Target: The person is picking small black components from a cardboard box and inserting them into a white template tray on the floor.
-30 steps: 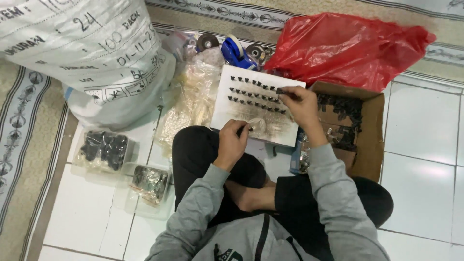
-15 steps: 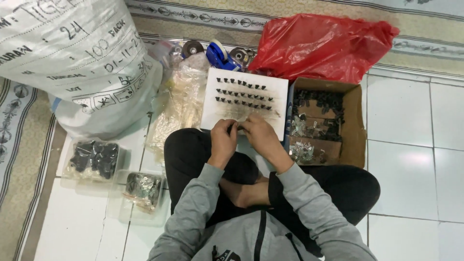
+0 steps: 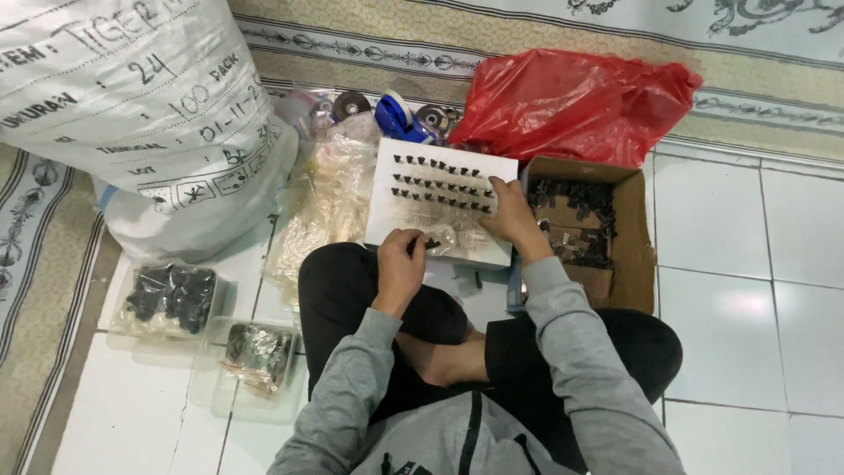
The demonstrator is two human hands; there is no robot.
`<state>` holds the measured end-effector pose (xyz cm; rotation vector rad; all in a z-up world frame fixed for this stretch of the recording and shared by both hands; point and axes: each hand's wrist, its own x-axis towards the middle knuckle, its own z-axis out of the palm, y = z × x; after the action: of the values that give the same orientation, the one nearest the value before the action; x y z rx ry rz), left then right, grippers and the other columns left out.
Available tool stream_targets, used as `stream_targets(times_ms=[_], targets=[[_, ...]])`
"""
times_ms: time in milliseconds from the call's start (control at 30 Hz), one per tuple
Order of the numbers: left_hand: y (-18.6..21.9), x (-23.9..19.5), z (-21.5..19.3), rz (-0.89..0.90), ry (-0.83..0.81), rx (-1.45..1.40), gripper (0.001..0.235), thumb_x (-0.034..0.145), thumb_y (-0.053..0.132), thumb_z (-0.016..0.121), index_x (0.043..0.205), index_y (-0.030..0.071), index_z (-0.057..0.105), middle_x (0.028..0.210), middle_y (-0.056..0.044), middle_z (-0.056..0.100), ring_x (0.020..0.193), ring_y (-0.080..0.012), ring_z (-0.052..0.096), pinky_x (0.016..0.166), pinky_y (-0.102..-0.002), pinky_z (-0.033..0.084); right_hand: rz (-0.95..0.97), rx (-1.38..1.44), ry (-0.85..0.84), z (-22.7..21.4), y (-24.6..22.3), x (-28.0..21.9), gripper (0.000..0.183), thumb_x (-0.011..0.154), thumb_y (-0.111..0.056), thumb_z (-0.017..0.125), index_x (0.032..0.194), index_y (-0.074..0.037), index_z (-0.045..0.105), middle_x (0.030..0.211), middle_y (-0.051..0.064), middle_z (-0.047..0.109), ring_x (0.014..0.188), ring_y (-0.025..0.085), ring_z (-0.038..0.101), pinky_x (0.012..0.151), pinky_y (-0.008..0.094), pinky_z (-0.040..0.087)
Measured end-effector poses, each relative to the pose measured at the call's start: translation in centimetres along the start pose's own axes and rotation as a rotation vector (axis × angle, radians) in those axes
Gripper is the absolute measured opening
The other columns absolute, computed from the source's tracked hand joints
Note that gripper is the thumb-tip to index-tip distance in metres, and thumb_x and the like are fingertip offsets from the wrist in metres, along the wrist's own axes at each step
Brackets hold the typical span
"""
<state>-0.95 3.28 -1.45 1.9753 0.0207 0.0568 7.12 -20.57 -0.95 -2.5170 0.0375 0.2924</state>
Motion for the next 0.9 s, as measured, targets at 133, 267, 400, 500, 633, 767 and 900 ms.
stream_targets(times_ms=[133,267,400,500,633,767,900], targets=[[-0.1,0.2,-0.5,-0.042,-0.004,0.016,0.018,0.100,0.011,0.061,0.104,-0.003,0.072,0.085,-0.016,0.065,0.080,-0.0307,0.069,0.064,-0.036,0.056,-0.074,-0.045,0.020,2.6,3.7,3.0,0.064,0.075,-0.016,0.082,0.135,-0.005,0.064,0.115,0.021,0.058,0.099,0.038,0.071,0.084,0.049,0.060],[-0.2,0.3,-0.6,-0.047,-0.001,0.018,0.019,0.101,0.012,0.061,0.105,-0.003,0.072,0.086,-0.016,0.065,0.081,-0.0312,0.070,0.063,-0.037,0.057,-0.081,-0.020,0.152,3.9,5.9,2.9,0.029,0.087,-0.007,0.074,0.116,-0.008,0.074,0.103,0.020,0.069,0.099,0.040,0.072,0.083,0.047,0.060],[0.5,0.3,-0.5,-0.024,0.014,-0.027,0.017,0.099,0.007,0.062,0.105,-0.005,0.072,0.087,-0.019,0.066,0.086,-0.0362,0.070,0.069,-0.040,0.058,-0.150,0.379,0.190,1.8,0.5,-1.7,0.027,0.087,-0.008,0.077,0.114,-0.007,0.076,0.091,0.014,0.072,0.083,0.020,0.064,0.072,0.035,0.055],[0.4,0.4,0.1,-0.002,0.023,-0.026,0.017,0.099,0.009,0.062,0.104,-0.005,0.072,0.087,-0.020,0.066,0.086,-0.0365,0.070,0.070,-0.039,0.058,-0.220,0.566,0.160,2.0,-4.3,-5.2,0.027,0.088,-0.006,0.079,0.115,-0.007,0.076,0.090,0.011,0.073,0.082,0.016,0.061,0.070,0.031,0.054],[0.7,0.4,0.3,0.002,0.026,-0.013,0.017,0.099,0.009,0.062,0.103,-0.004,0.073,0.086,-0.019,0.066,0.087,-0.0364,0.071,0.070,-0.040,0.058,-0.336,0.394,0.136,2.8,-7.6,-6.9,0.025,0.087,-0.006,0.078,0.111,-0.008,0.077,0.085,0.015,0.073,0.073,0.023,0.068,0.064,0.033,0.053],[-0.6,0.5,0.5,0.031,0.049,-0.005,0.016,0.098,0.009,0.063,0.103,-0.003,0.073,0.087,-0.020,0.067,0.087,-0.0383,0.071,0.073,-0.042,0.059,-0.383,0.231,0.089,3.7,-7.8,-7.2,0.023,0.094,-0.010,0.070,0.117,-0.007,0.076,0.094,0.017,0.070,0.078,0.030,0.069,0.068,0.040,0.056],[-0.8,0.5,0.4,0.048,0.050,-0.002,0.015,0.098,0.011,0.064,0.102,-0.001,0.073,0.086,-0.019,0.067,0.084,-0.0387,0.070,0.071,-0.043,0.059,-0.289,0.274,0.185,3.0,-8.1,-8.1,0.027,0.099,-0.012,0.066,0.124,-0.005,0.073,0.102,0.018,0.062,0.084,0.028,0.066,0.074,0.041,0.056]])
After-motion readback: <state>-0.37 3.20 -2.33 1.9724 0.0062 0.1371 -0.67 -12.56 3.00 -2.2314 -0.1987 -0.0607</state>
